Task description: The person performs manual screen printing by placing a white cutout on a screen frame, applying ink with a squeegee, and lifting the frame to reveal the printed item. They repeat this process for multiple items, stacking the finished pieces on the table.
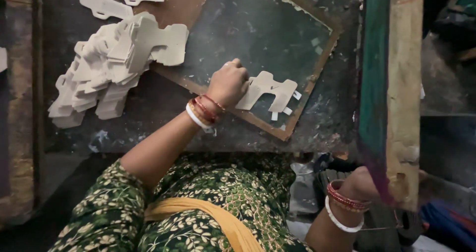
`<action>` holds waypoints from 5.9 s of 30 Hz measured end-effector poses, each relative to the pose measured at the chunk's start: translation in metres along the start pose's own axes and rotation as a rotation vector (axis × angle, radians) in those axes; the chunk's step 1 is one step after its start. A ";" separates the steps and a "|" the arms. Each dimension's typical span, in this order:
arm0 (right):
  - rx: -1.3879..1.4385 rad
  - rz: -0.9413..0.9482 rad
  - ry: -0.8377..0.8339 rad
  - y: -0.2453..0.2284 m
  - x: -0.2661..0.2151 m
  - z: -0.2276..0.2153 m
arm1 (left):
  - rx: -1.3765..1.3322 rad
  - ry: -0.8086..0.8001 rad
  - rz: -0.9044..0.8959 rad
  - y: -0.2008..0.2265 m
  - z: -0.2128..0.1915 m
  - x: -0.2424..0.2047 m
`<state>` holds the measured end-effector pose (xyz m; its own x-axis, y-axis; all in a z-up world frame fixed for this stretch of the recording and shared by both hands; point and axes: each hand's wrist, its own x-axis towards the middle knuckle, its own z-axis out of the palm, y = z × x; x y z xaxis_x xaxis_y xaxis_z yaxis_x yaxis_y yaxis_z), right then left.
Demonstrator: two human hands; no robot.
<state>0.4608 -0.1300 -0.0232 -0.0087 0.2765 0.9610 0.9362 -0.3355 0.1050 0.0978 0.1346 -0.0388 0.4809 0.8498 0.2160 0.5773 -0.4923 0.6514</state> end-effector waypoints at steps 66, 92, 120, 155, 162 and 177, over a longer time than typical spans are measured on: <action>-0.137 0.070 -0.025 -0.024 0.011 -0.008 | 0.083 -0.137 0.498 0.046 0.094 0.004; -0.035 0.059 -0.036 -0.052 0.037 -0.013 | -0.015 -0.198 0.691 0.057 0.040 -0.023; 0.718 -0.054 -1.328 -0.204 0.123 0.135 | 0.181 -0.444 -0.280 0.014 -0.065 -0.140; 0.599 0.500 -0.425 -0.125 0.046 -0.020 | -0.451 -0.312 -0.012 0.045 -0.050 -0.079; 0.236 0.372 -0.110 0.023 -0.062 0.024 | 0.060 0.073 -0.005 0.000 0.014 0.008; -0.259 -0.113 -0.053 -0.015 0.015 -0.011 | 0.100 0.417 -0.139 -0.083 -0.124 -0.007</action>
<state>0.4430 -0.1306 -0.0070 -0.0829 0.3700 0.9253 0.8091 -0.5171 0.2792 -0.0357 0.1930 -0.0044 0.0988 0.9026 0.4190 0.6882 -0.3661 0.6264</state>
